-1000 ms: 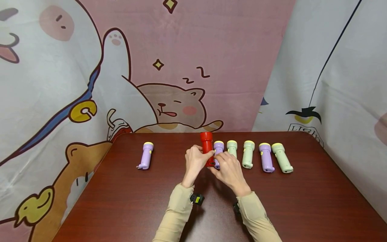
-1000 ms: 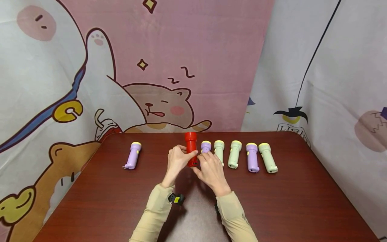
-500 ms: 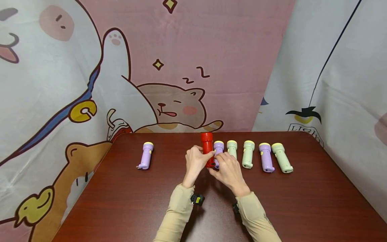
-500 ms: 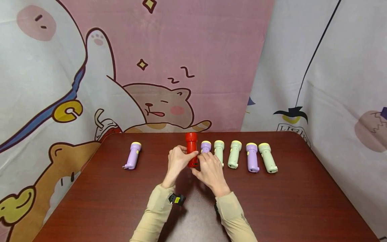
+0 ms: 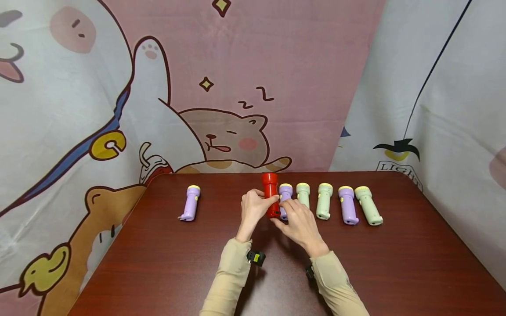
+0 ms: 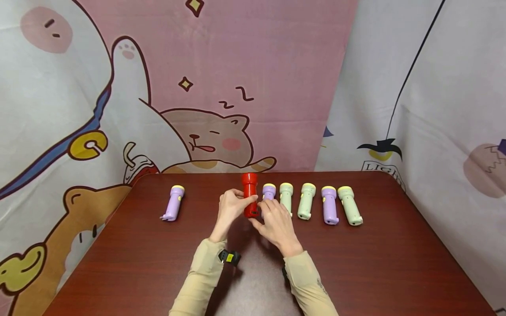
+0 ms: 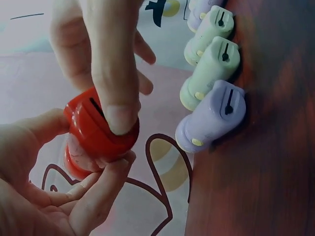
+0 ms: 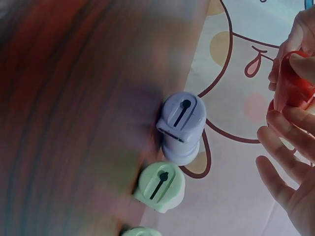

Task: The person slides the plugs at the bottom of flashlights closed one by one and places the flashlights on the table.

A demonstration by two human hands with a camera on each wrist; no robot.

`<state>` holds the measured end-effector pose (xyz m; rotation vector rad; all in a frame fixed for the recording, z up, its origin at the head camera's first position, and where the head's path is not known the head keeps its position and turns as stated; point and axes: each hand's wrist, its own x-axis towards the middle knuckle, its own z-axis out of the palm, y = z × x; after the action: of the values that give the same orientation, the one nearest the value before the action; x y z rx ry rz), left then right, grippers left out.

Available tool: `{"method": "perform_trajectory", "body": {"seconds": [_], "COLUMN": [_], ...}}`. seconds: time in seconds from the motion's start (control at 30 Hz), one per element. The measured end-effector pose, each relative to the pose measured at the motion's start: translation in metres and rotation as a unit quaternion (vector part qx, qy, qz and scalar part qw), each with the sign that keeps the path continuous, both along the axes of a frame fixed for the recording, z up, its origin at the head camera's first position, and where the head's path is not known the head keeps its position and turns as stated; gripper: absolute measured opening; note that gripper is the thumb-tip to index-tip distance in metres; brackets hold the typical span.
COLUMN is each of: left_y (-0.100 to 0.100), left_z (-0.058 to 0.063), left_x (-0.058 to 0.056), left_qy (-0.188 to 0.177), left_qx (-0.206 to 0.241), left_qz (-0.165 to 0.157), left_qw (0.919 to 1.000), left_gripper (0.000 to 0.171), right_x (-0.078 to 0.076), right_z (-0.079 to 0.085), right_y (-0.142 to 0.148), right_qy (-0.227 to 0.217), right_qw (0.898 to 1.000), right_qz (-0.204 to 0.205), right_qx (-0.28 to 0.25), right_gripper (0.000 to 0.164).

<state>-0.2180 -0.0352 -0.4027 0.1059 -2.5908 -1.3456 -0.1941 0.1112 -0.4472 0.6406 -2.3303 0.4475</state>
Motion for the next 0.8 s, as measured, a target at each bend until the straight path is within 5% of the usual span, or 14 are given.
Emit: {"method": "perform_trajectory", "body": {"seconds": [0.3,0.8], "left_y": [-0.003,-0.003], "left_z": [-0.005,-0.044], "left_x": [-0.018,-0.053], "left_qy": [-0.01,-0.047], "left_qx": [-0.062,-0.198], "left_qz": [0.023,0.044], "left_qw": [0.9978,0.9782], "left_gripper": [0.041,0.039], "right_x": [-0.001,-0.001], "right_z": [0.0,0.001], "right_y": [0.013,0.024], "right_qy": [0.008,-0.001], "right_qw": [1.0,1.0], "right_qz": [0.003,-0.012], "right_qx": [-0.021,-0.026], "right_gripper": [0.035,0.03]}}
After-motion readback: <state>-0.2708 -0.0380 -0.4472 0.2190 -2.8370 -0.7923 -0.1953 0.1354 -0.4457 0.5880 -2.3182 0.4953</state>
